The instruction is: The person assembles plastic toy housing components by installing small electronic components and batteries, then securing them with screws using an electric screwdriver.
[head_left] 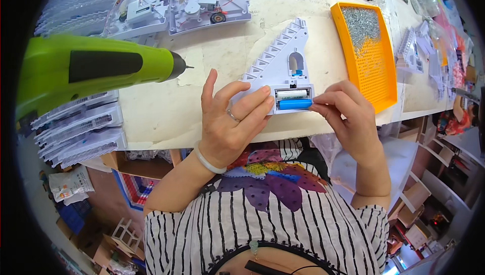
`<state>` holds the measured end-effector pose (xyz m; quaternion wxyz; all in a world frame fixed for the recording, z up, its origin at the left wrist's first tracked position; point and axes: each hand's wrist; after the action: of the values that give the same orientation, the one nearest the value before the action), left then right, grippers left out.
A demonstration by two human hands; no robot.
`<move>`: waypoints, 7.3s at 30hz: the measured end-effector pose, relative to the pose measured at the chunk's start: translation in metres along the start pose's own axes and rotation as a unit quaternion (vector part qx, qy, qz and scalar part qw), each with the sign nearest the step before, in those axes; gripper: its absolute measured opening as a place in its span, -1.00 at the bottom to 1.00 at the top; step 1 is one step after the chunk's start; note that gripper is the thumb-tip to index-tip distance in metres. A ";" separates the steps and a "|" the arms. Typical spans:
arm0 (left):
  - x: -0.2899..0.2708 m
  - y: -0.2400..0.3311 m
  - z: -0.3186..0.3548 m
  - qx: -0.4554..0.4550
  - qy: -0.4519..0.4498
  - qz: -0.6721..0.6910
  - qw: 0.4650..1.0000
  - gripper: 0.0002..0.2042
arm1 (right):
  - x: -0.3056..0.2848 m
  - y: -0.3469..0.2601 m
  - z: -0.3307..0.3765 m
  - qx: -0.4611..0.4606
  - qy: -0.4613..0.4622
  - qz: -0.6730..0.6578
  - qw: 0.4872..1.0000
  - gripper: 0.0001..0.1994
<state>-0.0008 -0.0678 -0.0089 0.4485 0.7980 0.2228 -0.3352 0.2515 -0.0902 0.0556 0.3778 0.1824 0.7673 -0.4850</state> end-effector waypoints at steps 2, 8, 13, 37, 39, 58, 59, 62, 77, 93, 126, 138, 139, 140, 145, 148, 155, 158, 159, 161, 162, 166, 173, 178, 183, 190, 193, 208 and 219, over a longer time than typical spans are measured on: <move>0.000 0.002 -0.001 0.003 -0.003 0.002 1.000 -0.65 | 0.007 -0.001 0.008 0.022 0.019 -0.007 1.000 -0.90; 0.000 0.000 0.002 0.010 -0.012 0.014 1.000 -0.56 | 0.019 -0.018 0.012 0.012 0.032 0.032 0.999 -0.87; 0.002 -0.001 0.002 0.006 -0.023 0.016 1.000 -0.53 | 0.015 -0.031 0.010 -0.116 -0.127 0.238 0.956 -0.89; -0.002 0.000 -0.002 0.038 -0.020 -0.023 0.999 -0.50 | 0.013 -0.010 0.000 -0.218 -0.112 0.172 0.954 -0.75; -0.018 0.008 -0.012 -0.016 -0.046 0.000 0.999 -0.48 | 0.022 -0.009 0.007 -0.224 -0.099 0.186 0.951 -0.71; -0.022 0.004 -0.016 -0.412 -0.203 0.458 0.761 -0.25 | 0.040 0.025 0.023 -0.018 0.138 -0.065 0.988 -0.32; -0.020 0.004 -0.015 -0.399 -0.212 0.481 0.752 -0.24 | 0.042 0.026 0.022 0.053 0.179 -0.138 0.973 -0.25; -0.020 0.005 -0.016 -0.394 -0.214 0.506 0.737 -0.20 | 0.034 0.031 0.022 0.143 0.077 -0.379 0.911 -0.24; -0.021 0.013 -0.012 -0.342 -0.194 0.551 0.736 0.01 | 0.027 0.019 0.020 0.256 0.084 -0.554 0.788 -0.14; -0.022 0.013 -0.007 -0.355 -0.208 0.567 0.714 -0.04 | 0.041 0.031 0.030 0.210 0.072 -0.552 0.804 -0.01; 0.015 -0.011 -0.072 -0.367 -0.187 0.547 0.729 -0.67 | 0.053 0.080 -0.005 0.110 0.186 -0.536 0.816 -0.46; 0.008 -0.013 -0.070 -0.386 -0.190 0.577 0.695 -0.65 | 0.060 0.092 0.003 0.062 0.176 -0.566 0.803 -0.40; 0.007 -0.014 -0.071 -0.389 -0.188 0.582 0.689 -0.66 | 0.059 0.093 0.003 0.065 0.166 -0.572 0.801 -0.39; 0.008 -0.014 -0.071 -0.391 -0.187 0.582 0.688 -0.66 | 0.059 0.094 0.004 0.066 0.165 -0.572 0.801 -0.39; 0.010 -0.019 -0.068 -0.375 -0.190 0.569 0.707 -0.65 | 0.057 0.088 0.003 0.049 0.170 -0.543 0.821 -0.36; 0.007 -0.015 -0.067 -0.382 -0.187 0.578 0.696 -0.65 | 0.056 0.084 0.003 0.033 0.158 -0.556 0.816 -0.37; 0.007 -0.016 -0.066 -0.395 -0.204 0.552 0.705 -0.66 | 0.059 0.087 0.004 0.066 0.144 -0.559 0.814 -0.40; 0.006 -0.018 -0.070 -0.388 -0.198 0.534 0.725 -0.64 | 0.057 0.088 0.002 0.074 0.154 -0.527 0.833 -0.35; 0.007 -0.018 -0.073 -0.394 -0.202 0.540 0.716 -0.64 | 0.055 0.086 0.001 0.081 0.161 -0.522 0.833 -0.32; 0.009 -0.015 -0.078 -0.401 -0.202 0.563 0.694 -0.63 | 0.048 0.083 -0.003 0.088 0.165 -0.526 0.830 -0.30; 0.010 -0.015 -0.080 -0.388 -0.202 0.592 0.677 -0.63 | 0.046 0.082 -0.005 0.082 0.175 -0.516 0.834 -0.27; 0.014 -0.021 -0.075 -0.374 -0.203 0.571 0.702 -0.68 | 0.047 0.080 -0.003 0.091 0.165 -0.510 0.839 -0.20; 0.010 -0.021 -0.070 -0.397 -0.210 0.593 0.669 -0.65 | 0.055 0.083 0.001 0.075 0.159 -0.486 0.856 -0.18; 0.011 -0.022 -0.070 -0.380 -0.217 0.576 0.690 -0.65 | 0.052 0.082 0.002 0.075 0.158 -0.490 0.854 -0.17; 0.011 -0.022 -0.074 -0.391 -0.219 0.573 0.687 -0.63 | 0.050 0.082 -0.001 0.076 0.157 -0.486 0.856 -0.17; 0.006 -0.026 -0.072 -0.339 -0.259 0.521 0.739 -0.42 | 0.053 0.078 0.002 0.096 0.164 -0.503 0.843 -0.30; 0.003 -0.018 -0.069 -0.335 -0.247 0.491 0.766 -0.29 | 0.058 0.072 0.003 0.086 0.165 -0.524 0.831 -0.36; -0.024 -0.008 -0.057 -0.376 -0.261 0.485 0.745 -0.07 | 0.053 0.056 0.009 0.114 0.096 -0.594 0.791 -0.44; -0.035 0.000 -0.060 -0.481 -0.339 0.437 0.680 -0.07 | 0.041 0.014 0.017 0.244 0.073 -0.412 0.875 -0.59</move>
<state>-0.0049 -0.0177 0.0393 0.9112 0.3100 -0.1884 -0.1950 0.2403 -0.1022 0.0122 0.0299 -0.0290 0.6554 -0.7541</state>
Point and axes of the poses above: each hand's wrist, its own z-axis away from the middle knuckle, its own x-axis out of the palm, y = z × x, and after that the axes turned 14 degrees about -x, right-handed
